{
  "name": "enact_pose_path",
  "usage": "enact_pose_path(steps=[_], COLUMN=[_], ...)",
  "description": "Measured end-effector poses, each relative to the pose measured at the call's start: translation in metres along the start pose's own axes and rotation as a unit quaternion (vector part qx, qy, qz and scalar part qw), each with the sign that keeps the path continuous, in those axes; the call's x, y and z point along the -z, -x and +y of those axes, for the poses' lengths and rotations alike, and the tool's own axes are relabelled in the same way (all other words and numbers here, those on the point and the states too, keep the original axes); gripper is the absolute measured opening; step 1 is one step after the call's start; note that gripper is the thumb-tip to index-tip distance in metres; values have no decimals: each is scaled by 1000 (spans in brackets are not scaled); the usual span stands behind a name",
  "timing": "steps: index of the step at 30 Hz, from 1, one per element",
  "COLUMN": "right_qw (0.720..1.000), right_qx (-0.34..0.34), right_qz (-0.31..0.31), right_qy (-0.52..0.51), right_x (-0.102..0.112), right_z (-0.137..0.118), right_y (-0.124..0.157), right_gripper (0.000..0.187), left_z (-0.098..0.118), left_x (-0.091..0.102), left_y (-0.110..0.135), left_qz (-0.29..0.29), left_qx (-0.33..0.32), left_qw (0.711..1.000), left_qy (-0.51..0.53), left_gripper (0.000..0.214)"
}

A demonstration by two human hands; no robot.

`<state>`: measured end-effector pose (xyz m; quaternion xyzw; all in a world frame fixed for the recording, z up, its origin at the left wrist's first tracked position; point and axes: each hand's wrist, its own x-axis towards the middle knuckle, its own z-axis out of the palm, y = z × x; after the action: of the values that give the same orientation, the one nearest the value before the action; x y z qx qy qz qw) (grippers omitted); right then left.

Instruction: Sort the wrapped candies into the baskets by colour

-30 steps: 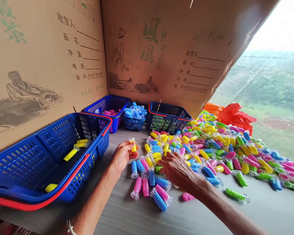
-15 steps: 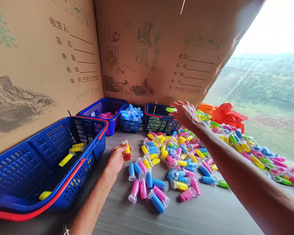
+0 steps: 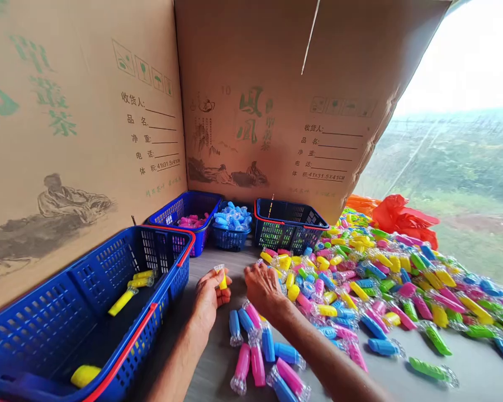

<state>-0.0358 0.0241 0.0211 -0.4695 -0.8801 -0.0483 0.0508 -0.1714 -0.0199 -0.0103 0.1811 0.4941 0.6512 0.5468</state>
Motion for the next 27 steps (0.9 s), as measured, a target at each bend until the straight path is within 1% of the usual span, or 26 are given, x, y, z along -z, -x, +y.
enact_pose_path(steps=[3, 4, 5, 6, 7, 9, 12, 14, 15, 16, 17, 19, 21, 22, 23, 24, 25, 26, 27], right_qw=[995, 987, 972, 946, 908, 817, 689, 618, 592, 573, 558, 543, 540, 541, 542, 541, 541, 542, 545], right_qx=[-9, -17, -26, -36, -49, -75, -115, -150, -165, -176, -181, -179, -170, -166, -162, -157, -152, -152, -155], right_qz=[13, 24, 35, 40, 40, 25, 26, 44, 55, 66, 77, 99, 116, 123, 131, 139, 146, 154, 159], right_qy=[-102, -159, -233, -321, -415, -572, -715, -771, -787, -798, -806, -814, -816, -815, -815, -814, -814, -812, -808], right_x=[9, 13, 15, 17, 19, 19, 13, 7, 4, 2, 1, 3, 8, 11, 13, 14, 15, 14, 13], right_z=[14, 21, 28, 35, 43, 57, 72, 78, 80, 82, 84, 86, 87, 88, 89, 90, 91, 92, 93], right_y=[0, 3, 8, 15, 24, 44, 78, 95, 102, 106, 109, 111, 111, 110, 110, 110, 110, 110, 110], right_gripper=[31, 32, 34, 36, 38, 40, 38, 39, 39, 40, 40, 37, 33, 31, 30, 29, 28, 29, 31], left_z=[3, 5, 6, 8, 9, 12, 15, 17, 20, 23, 27, 41, 61, 74, 87, 99, 111, 120, 127], left_x=[-1, -2, -2, -3, -3, -4, -10, -19, -26, -34, -42, -55, -56, -51, -41, -29, -15, 0, 13], left_y=[3, 4, 6, 7, 8, 10, 14, 23, 31, 41, 53, 82, 113, 128, 139, 148, 153, 155, 156], left_qz=[-44, -57, -69, -80, -91, -115, -141, -137, -125, -105, -81, -25, 58, 119, 196, 270, 326, 352, 348], left_qx=[-32, -48, -66, -82, -97, -123, -147, -165, -180, -199, -225, -298, -375, -400, -403, -380, -339, -298, -258], left_qw=[998, 997, 995, 993, 990, 983, 974, 968, 964, 958, 949, 921, 877, 845, 797, 729, 653, 587, 543], left_qy=[-10, -19, -30, -41, -52, -69, -99, -130, -151, -177, -204, -248, -295, -335, -405, -501, -594, -666, -719], left_gripper=[31, 33, 35, 36, 36, 35, 30, 25, 22, 18, 14, 12, 22, 28, 31, 31, 34, 40, 46])
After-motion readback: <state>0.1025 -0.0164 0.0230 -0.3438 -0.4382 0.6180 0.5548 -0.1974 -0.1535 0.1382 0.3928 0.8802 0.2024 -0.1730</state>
